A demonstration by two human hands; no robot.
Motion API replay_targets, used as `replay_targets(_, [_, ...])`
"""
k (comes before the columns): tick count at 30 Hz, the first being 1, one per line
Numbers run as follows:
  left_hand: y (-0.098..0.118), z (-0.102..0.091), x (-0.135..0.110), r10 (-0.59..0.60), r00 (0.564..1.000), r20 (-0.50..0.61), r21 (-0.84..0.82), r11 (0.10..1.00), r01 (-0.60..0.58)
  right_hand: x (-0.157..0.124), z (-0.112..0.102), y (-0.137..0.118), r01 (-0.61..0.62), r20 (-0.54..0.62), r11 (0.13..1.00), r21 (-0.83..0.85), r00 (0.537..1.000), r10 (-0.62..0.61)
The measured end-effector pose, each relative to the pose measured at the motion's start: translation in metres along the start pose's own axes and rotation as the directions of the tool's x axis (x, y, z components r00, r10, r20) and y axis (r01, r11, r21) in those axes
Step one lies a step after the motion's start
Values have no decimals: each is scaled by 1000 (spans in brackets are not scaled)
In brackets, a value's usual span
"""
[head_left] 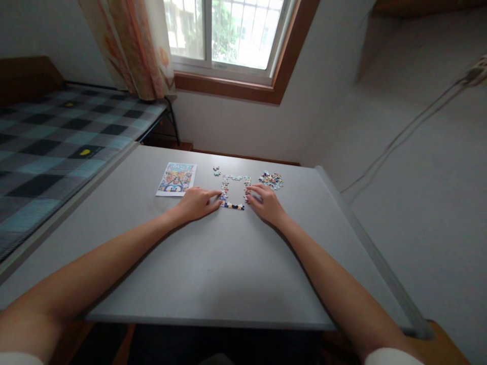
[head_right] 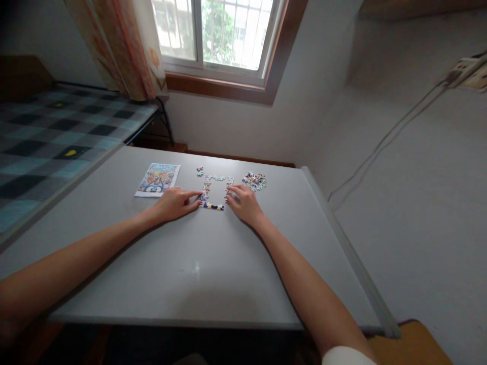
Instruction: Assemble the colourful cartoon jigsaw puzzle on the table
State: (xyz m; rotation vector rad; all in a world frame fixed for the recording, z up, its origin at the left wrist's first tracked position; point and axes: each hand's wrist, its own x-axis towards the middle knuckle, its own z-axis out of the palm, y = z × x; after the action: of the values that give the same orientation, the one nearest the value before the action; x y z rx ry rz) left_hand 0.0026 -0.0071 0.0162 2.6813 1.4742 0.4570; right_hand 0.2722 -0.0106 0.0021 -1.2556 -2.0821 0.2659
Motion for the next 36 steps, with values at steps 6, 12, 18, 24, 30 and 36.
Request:
replay_targets(6, [0, 0, 0, -3, 1000, -10, 7, 1000, 3, 59, 11, -18, 18, 167, 999, -28, 986, -13])
replay_targets(12, [-1, 2, 0, 6, 1000, -23, 26, 1000, -6, 128, 31, -23, 26, 294, 998, -58, 956, -7])
replay_targets(18, [-4, 5, 0, 41, 998, -47, 9, 999, -41, 159, 45, -23, 24, 397, 997, -72, 918, 7])
replay_targets(24, [-5, 6, 0, 45, 998, -49, 20, 999, -44, 169, 23, -11, -163, 399, 980, -112, 896, 194])
replay_targets(30, [1, -3, 0, 38, 999, -5, 24, 999, -38, 162, 8, 3, -214, 425, 965, -152, 867, 259])
replay_targets(36, [2, -3, 1, 47, 999, -1, 10, 999, -47, 164, 33, -13, -205, 343, 957, -203, 901, 265])
